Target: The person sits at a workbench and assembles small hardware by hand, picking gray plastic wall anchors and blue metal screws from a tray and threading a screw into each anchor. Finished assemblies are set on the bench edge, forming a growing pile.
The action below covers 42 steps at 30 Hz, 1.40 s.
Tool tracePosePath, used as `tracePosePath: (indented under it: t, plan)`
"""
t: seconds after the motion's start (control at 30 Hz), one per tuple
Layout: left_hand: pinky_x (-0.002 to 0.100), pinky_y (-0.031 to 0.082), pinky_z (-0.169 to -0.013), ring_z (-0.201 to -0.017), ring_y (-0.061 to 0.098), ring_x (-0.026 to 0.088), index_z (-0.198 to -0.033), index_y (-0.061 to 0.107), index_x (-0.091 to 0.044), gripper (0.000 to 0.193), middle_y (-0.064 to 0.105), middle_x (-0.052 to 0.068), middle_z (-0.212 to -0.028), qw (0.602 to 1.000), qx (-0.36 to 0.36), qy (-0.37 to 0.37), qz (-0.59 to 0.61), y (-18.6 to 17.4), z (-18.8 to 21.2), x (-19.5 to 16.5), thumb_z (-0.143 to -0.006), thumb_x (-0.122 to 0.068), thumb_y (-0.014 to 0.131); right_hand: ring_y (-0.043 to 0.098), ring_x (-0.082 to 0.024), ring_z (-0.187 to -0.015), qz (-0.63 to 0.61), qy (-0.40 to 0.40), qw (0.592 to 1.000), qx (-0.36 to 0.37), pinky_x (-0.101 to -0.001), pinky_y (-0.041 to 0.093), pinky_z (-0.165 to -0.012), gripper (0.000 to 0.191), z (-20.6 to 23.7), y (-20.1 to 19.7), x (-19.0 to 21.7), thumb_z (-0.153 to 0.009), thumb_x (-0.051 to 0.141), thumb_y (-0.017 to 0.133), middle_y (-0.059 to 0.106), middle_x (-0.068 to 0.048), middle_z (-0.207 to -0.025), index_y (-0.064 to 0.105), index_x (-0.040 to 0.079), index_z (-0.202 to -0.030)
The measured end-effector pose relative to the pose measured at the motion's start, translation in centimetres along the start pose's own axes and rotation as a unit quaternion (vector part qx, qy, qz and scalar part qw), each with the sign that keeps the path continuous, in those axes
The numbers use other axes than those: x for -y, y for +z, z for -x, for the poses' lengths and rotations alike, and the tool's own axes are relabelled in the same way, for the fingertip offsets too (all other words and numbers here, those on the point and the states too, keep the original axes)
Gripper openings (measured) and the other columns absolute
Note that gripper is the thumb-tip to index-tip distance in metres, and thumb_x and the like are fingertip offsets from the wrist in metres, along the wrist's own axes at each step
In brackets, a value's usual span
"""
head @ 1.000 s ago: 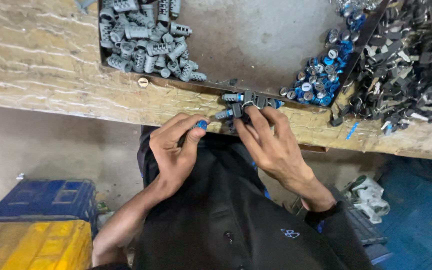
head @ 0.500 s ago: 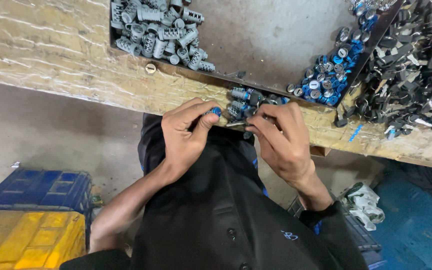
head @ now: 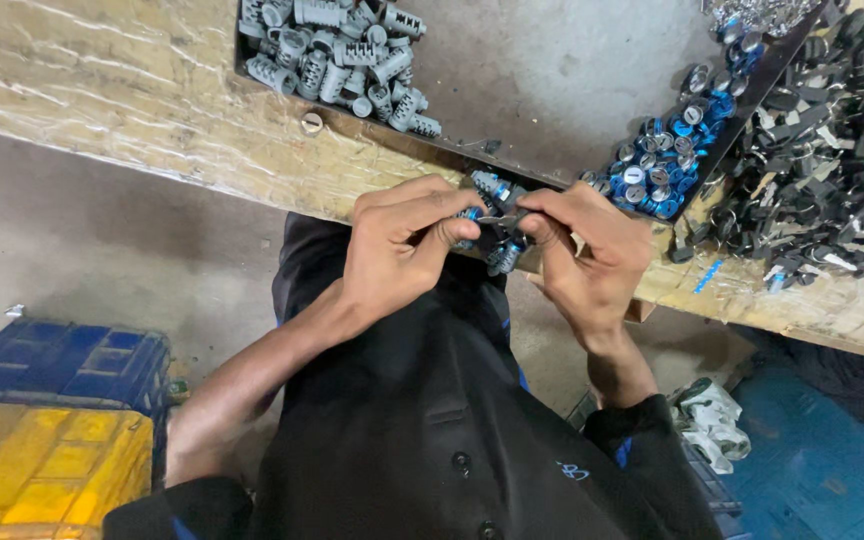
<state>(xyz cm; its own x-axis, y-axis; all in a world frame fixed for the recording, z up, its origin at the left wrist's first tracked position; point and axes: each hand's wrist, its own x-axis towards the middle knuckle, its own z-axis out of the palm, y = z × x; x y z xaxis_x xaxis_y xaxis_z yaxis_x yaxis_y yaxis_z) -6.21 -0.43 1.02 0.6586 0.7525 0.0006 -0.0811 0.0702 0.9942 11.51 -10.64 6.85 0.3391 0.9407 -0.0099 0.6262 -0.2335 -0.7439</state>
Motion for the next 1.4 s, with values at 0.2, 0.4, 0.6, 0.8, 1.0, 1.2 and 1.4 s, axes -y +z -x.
tracePosePath:
  t: [0.2,0.4,0.6,0.8,1.0,1.2,1.4]
  plan:
    - [0.032,0.051,-0.066,-0.074,0.066,0.024,-0.111,0.071,0.002,0.02,0.066,0.013,-0.088,0.996,0.025,0.016,-0.081,-0.1,-0.3,0.1,-0.091,0.008,0.072,0.06,-0.029,-0.074,0.188,-0.188,0.964,-0.022,-0.0357,0.048,-0.066,0.036,0.1,0.2,1.5,-0.079,-0.016,0.073,0.073,-0.017,-0.097,0.069,-0.008,-0.114]
    - [0.04,0.054,-0.07,-0.083,0.067,0.031,-0.117,0.064,0.003,0.028,0.061,0.013,-0.099,0.951,0.111,0.135,-0.256,-0.9,-0.2,-0.1,-0.091,0.0,0.074,0.063,-0.028,-0.075,0.121,-0.156,0.98,-0.011,-0.0332,0.049,-0.065,0.038,-0.2,0.0,1.6,-0.076,-0.018,0.068,0.074,-0.015,-0.095,0.071,-0.006,-0.112]
    - [0.038,0.052,-0.065,-0.079,0.066,0.027,-0.116,0.063,0.007,0.029,0.057,0.012,-0.094,0.919,0.018,0.211,-0.333,1.1,0.6,0.2,-0.092,-0.003,0.076,0.065,-0.023,-0.076,0.026,-0.069,0.997,-0.012,-0.0293,0.05,-0.064,0.035,-0.1,0.2,1.4,-0.079,-0.018,0.066,0.071,-0.011,-0.089,0.073,-0.003,-0.109]
    - [0.042,0.053,-0.068,-0.081,0.065,0.032,-0.114,0.064,0.004,0.027,0.06,0.013,-0.096,0.968,-0.01,0.102,-0.23,2.9,1.1,0.4,-0.088,0.007,0.07,0.061,-0.025,-0.07,0.039,-0.054,0.997,-0.031,-0.0334,0.047,-0.065,0.037,0.1,1.5,2.1,-0.074,-0.019,0.064,0.071,-0.014,-0.087,0.074,-0.003,-0.107]
    - [0.042,0.055,-0.074,-0.092,0.07,0.032,-0.122,0.066,-0.004,0.035,0.063,0.011,-0.104,0.975,0.017,0.052,-0.216,1.9,1.1,0.0,-0.091,0.01,0.069,0.066,-0.019,-0.079,-0.062,-0.002,0.998,-0.021,-0.0255,0.052,-0.068,0.031,1.1,1.0,0.6,-0.093,-0.016,0.062,0.074,-0.015,-0.104,0.072,-0.003,-0.119]
    - [0.033,0.054,-0.07,-0.08,0.069,0.022,-0.119,0.073,-0.009,0.04,0.067,0.012,-0.108,0.984,0.028,-0.015,-0.176,0.8,1.8,-0.7,-0.088,0.015,0.064,0.066,-0.012,-0.085,-0.139,0.183,0.945,-0.231,-0.0243,0.053,-0.076,0.02,5.7,-1.6,-2.3,-0.109,-0.006,0.061,0.075,-0.012,-0.111,0.07,-0.004,-0.127]
    - [0.029,0.053,-0.074,-0.086,0.067,0.019,-0.115,0.073,-0.007,0.025,0.068,0.01,-0.108,0.988,0.005,-0.057,-0.141,0.5,1.8,0.0,-0.099,0.01,0.065,0.072,-0.021,-0.098,0.01,0.182,0.969,-0.166,-0.03,0.058,-0.088,0.018,8.4,0.0,-2.7,-0.103,-0.003,0.069,0.073,-0.014,-0.111,0.07,-0.003,-0.121]
